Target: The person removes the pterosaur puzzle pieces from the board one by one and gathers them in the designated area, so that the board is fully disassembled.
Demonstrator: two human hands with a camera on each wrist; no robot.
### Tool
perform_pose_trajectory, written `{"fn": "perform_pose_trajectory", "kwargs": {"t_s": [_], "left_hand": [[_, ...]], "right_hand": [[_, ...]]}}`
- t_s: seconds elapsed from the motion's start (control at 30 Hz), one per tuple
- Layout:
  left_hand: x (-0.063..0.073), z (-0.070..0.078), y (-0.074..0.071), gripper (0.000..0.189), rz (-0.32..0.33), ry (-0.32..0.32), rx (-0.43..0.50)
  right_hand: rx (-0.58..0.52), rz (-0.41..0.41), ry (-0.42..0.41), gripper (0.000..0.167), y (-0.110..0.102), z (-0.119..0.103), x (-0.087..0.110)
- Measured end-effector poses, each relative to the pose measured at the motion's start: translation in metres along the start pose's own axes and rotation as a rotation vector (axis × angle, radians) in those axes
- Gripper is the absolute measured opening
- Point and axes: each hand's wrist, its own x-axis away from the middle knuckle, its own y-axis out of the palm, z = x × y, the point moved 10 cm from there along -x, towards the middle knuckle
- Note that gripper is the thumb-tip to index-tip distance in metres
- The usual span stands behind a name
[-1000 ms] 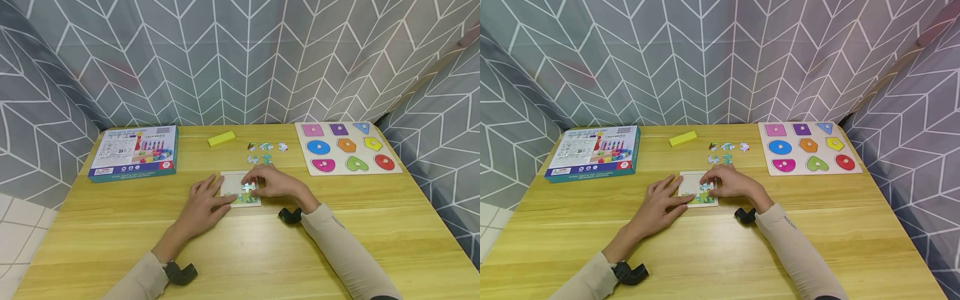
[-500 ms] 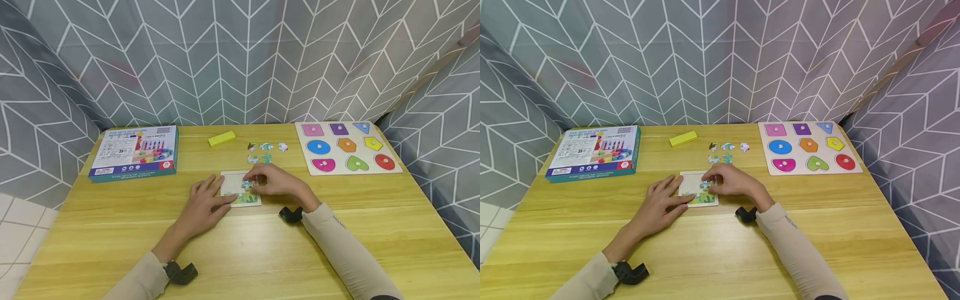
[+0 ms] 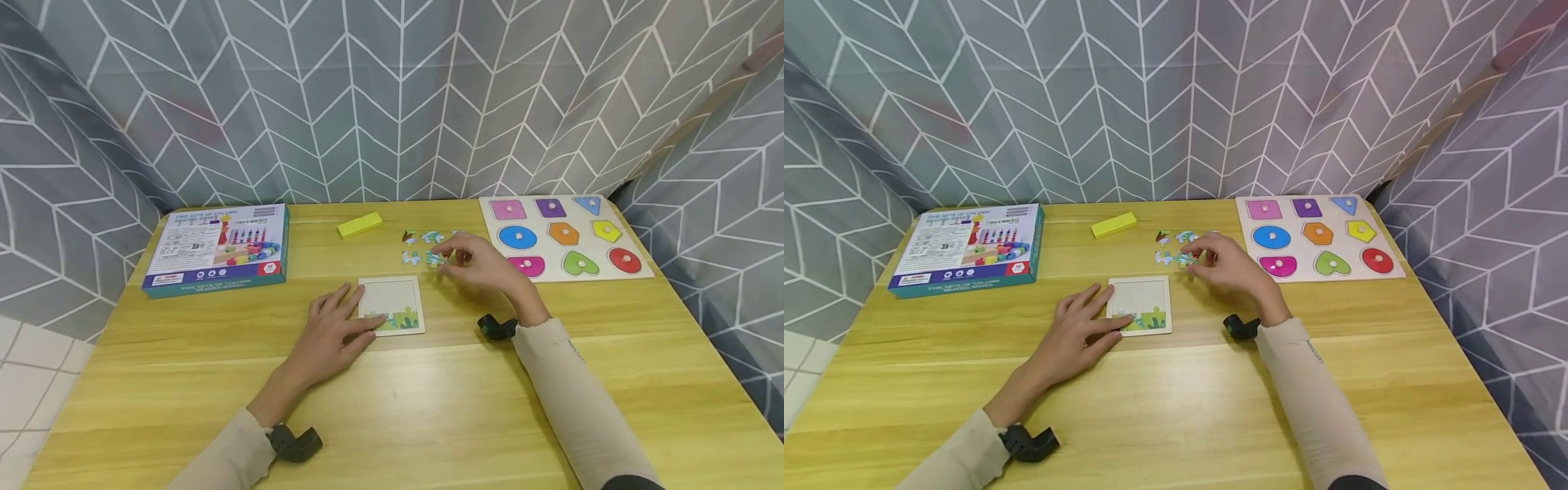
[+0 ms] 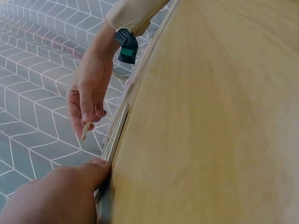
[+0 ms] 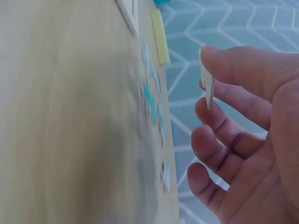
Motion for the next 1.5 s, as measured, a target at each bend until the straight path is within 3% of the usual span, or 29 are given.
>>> {"fn": "perform_pose_trajectory", "kwargs": {"t_s": [0.27,0.67,0.97,1.5], "left_hand": [[-0.002,-0.002,0.0,0.032,-0.003,0.0,0.006],[-0.001,-0.001,0.0,0.033,-0.002,-0.001,-0.003],[0.0,-0.002,0.001,0.033,-0.019,-0.015,-0.006],[0.0,-0.001,-0.001,0.033,-0.006,-0.004,-0.005]], "right_hand": [[0.099,0.092,0.118,0.032,-0.027,0.029,0.004],[0.228,0.101,0.156,0.031,-0.024,0.045,0.008],[0.226,0.061,0.208,0.029,-0.019,0.052,0.01],[0.223,0.072,0.208,0.028,-0.019,0.054,0.011]]}}
